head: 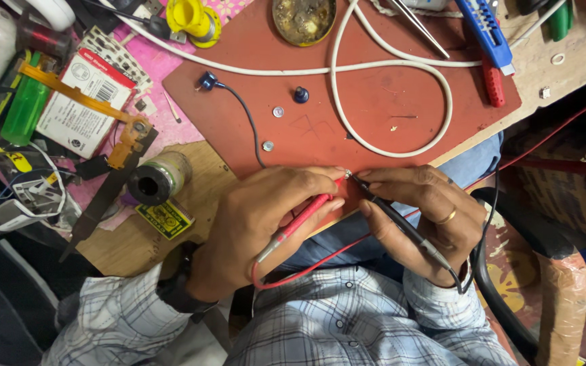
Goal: The person disassembles a small electronic component, uses a soldering iron to heat and remove a part, then uses a utility knife to scrape and clean the component. They reassemble the parts and test the connection with a multimeter.
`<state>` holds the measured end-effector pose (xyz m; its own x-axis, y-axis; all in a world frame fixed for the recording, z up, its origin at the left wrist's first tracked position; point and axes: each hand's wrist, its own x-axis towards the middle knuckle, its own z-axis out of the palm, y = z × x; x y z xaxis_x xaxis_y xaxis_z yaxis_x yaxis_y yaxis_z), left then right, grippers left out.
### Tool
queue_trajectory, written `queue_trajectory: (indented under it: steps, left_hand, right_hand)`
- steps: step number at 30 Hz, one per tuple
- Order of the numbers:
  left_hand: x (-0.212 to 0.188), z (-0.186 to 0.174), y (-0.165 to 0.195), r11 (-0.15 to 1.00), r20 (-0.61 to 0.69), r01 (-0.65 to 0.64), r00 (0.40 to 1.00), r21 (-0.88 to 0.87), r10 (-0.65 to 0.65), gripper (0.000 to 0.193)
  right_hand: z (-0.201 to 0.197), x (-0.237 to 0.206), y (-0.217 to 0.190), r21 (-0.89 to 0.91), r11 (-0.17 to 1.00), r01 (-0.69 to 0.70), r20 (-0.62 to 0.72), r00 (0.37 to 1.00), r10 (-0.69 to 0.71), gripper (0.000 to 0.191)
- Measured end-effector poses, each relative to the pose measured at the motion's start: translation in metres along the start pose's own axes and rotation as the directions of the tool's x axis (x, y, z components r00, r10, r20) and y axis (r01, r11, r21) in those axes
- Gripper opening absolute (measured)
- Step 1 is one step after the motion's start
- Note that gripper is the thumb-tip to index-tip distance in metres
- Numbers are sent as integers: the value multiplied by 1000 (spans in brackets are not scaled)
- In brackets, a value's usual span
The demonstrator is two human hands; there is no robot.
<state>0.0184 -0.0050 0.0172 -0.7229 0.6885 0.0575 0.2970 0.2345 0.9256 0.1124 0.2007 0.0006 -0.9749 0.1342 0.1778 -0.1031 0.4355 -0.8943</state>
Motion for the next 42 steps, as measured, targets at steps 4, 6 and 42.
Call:
queue_trajectory:
  steps: [4,6,42]
  left_hand:
    - [1,0,2,1000,8,22,1000,16,-22,27]
    - [1,-1,2,999,15,25,1000,21,-25,26]
    - [1,-5,2,998,34,54,998,31,-56,27]
  right_hand:
    - [-2,1,-4,-19,999,-37,13,999,37,23]
    - [-2,2,-4,-4,1000,-30,14,999,30,22]
    - [-2,1,-3,-13,1000,-24,7,1000,24,22]
